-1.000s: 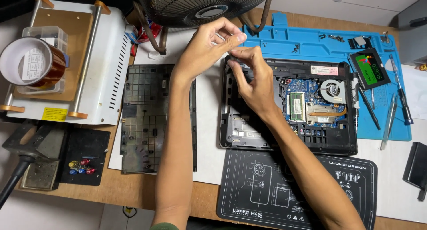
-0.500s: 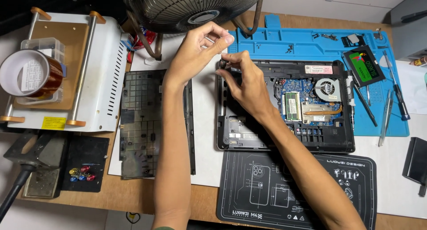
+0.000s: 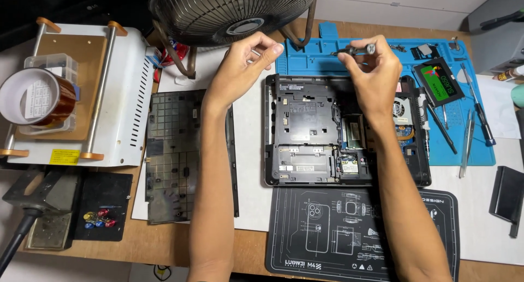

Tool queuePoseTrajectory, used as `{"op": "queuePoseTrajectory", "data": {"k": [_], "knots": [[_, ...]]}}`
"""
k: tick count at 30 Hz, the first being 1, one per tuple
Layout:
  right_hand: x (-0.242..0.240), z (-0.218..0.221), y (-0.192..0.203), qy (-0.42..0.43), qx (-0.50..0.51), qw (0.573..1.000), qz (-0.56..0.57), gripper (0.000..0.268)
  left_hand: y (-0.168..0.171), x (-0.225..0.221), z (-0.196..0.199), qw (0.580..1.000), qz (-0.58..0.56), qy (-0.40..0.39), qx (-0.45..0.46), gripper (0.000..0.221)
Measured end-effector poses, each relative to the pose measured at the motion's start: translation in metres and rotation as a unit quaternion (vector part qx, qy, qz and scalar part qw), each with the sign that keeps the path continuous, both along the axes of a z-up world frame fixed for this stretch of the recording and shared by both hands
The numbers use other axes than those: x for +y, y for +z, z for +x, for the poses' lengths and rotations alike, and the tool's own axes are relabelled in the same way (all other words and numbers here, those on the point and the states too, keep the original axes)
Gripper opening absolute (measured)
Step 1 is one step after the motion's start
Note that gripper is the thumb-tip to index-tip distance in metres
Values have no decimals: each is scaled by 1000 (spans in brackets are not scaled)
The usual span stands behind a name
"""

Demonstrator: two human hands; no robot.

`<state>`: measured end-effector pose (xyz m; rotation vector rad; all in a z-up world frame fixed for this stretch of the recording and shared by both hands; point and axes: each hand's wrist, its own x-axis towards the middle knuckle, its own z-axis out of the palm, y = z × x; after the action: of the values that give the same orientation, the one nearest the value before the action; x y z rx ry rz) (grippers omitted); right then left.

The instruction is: Reassembling internal components of a laptop, including installing RAM, an SSD, and securing them with screws.

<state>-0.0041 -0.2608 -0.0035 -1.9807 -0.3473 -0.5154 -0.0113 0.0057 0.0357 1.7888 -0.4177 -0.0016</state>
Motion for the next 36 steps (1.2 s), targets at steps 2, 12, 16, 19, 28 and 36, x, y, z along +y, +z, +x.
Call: {"op": "queuePoseTrajectory", "data": {"k": [2,12,16,19,28,36], "knots": [[-9,5,-7,-13,21,1000,-7,22,1,1,0,1000,-1,-6,-10,29],[-8,14,-22,-4,94,992,-79,22,5,1,-3,1000,18,13,19,33],[-9,14,-23,0,76,993,-90,22,-2,0,0,1000,14,7,4,31],[-9,16,-26,2,74,994,-75,22,-1,-2,0,1000,21,5,10,29],[-10,11,-16,4,60,996,68,20,-13,-16,4,998,61,11,-7,20],[-5,0,-6,107,138,973,152,25,-46,-33,18,993,116,33,9,29]]}}
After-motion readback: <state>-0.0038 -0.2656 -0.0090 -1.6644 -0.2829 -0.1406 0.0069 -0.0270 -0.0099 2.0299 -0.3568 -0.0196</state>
